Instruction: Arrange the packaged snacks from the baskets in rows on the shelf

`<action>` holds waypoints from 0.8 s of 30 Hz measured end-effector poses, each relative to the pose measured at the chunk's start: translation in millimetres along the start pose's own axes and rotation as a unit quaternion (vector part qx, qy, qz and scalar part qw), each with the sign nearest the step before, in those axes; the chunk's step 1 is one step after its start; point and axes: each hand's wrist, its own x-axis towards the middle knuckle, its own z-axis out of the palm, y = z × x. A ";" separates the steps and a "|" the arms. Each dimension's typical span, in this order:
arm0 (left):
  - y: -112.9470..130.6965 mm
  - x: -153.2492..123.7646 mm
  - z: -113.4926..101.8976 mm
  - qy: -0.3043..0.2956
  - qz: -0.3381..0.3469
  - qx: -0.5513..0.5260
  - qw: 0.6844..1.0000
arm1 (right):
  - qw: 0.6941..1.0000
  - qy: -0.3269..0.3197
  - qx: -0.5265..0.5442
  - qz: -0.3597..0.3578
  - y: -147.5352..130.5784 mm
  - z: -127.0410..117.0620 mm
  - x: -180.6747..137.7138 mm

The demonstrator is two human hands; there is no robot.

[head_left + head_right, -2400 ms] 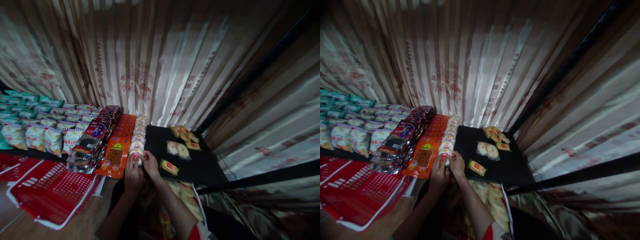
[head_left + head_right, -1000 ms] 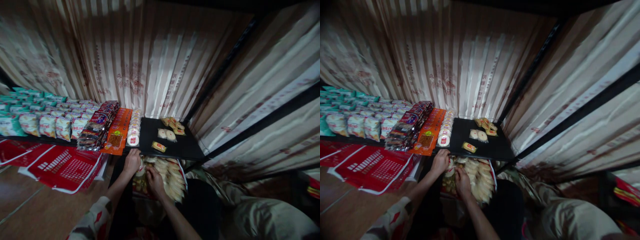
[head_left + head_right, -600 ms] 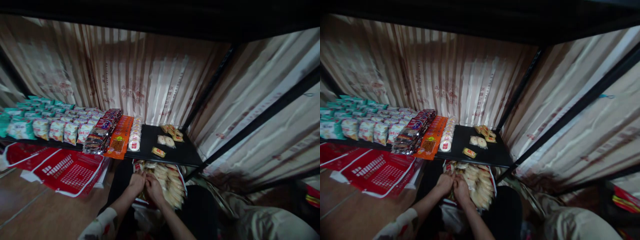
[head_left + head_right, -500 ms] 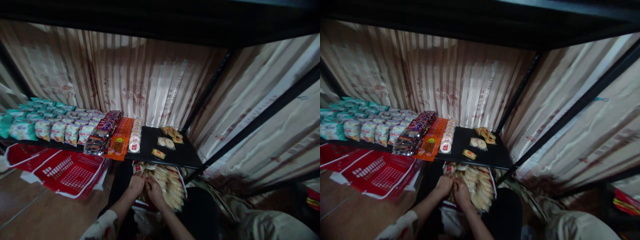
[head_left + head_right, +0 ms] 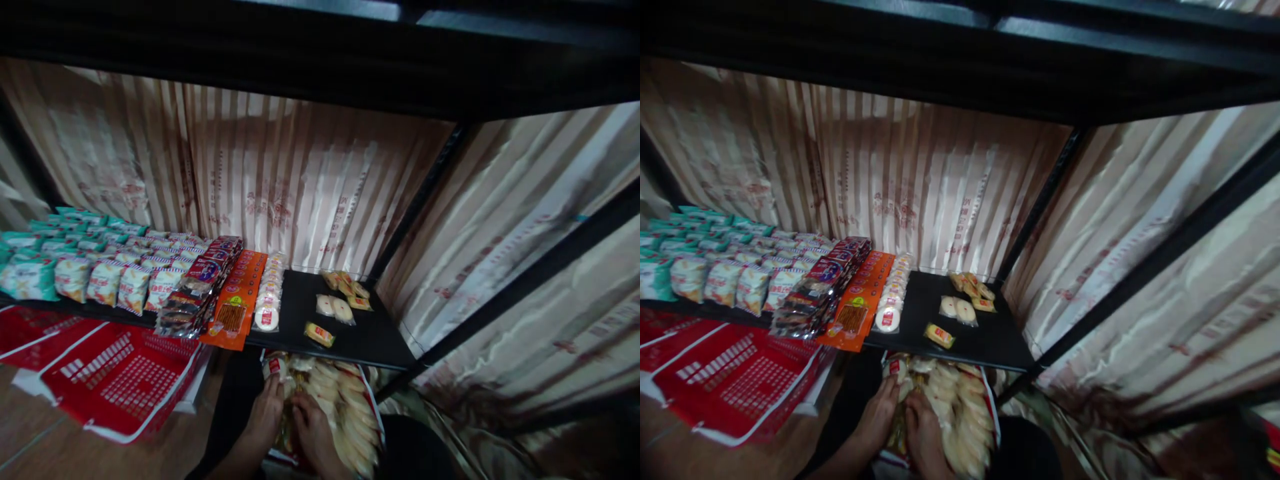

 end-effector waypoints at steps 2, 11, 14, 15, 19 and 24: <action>-3.9 1.2 6.0 0.008 -0.009 -0.021 1.000 | 1.000 0.001 0.005 0.007 2.3 0.3 2.8; -17.5 0.4 33.6 0.251 0.077 -0.017 0.965 | 0.998 0.029 0.039 0.035 2.1 -2.1 11.8; -12.4 -3.3 23.3 0.295 0.089 -0.030 0.951 | 0.997 0.049 0.046 0.038 1.2 -4.7 12.8; -9.5 -4.1 19.3 0.304 0.089 -0.037 0.948 | 0.997 0.057 0.046 0.038 1.2 -5.7 12.8; 2.4 -3.4 7.9 0.319 0.052 -0.115 0.939 | 0.994 0.093 0.037 0.038 3.5 -11.8 12.0; 9.7 6.4 -3.0 0.262 -0.066 -0.277 0.922 | 0.994 0.102 0.016 -0.025 9.6 -21.3 10.0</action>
